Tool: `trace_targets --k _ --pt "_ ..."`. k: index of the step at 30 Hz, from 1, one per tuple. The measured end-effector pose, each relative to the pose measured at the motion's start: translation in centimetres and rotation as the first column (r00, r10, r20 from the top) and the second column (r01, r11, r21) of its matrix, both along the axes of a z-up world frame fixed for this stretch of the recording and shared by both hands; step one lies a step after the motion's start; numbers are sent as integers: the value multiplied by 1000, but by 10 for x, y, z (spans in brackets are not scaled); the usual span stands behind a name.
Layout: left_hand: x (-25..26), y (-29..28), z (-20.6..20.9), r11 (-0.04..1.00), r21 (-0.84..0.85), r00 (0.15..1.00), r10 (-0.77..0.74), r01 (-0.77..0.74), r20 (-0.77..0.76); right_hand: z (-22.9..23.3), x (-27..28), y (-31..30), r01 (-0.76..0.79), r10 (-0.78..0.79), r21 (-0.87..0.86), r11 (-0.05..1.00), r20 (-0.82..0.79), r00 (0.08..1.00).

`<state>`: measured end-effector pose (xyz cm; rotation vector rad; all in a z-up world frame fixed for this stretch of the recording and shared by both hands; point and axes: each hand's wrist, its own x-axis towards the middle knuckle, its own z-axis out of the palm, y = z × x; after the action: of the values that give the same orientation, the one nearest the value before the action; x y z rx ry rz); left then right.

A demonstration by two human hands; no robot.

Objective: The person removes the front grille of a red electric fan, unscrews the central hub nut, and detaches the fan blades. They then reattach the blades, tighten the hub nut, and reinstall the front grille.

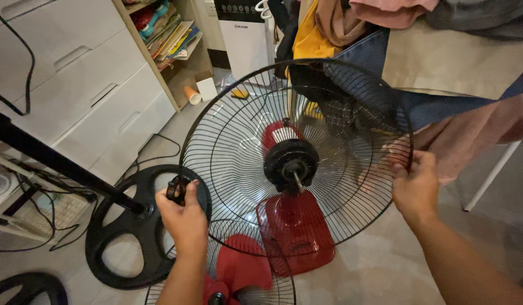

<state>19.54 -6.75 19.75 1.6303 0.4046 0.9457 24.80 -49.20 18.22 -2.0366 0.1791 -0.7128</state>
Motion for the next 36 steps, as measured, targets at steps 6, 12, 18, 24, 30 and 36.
trace_targets --k 6,12,18,24,30,36 --pt "-1 -3 -2 991 119 998 68 -66 -10 15 10 15 -27 25 -74 997 -34 999" --pt "-4 -11 2 981 143 990 134 -128 -35 37 -7 58 192 112 -551 812 471 875" --pt "-4 -15 5 976 165 990 144 -139 -14 32 -15 127 -191 312 -701 687 47 949" --pt "-9 -15 23 983 124 990 138 -133 -37 26 -7 134 -118 282 -750 651 94 955" --pt "-51 -69 23 961 275 994 -46 18 97 25 -3 133 -135 282 -732 668 81 956" --pt "-34 -150 9 848 427 941 -336 315 -27 24 -9 140 -85 238 -686 723 132 962"
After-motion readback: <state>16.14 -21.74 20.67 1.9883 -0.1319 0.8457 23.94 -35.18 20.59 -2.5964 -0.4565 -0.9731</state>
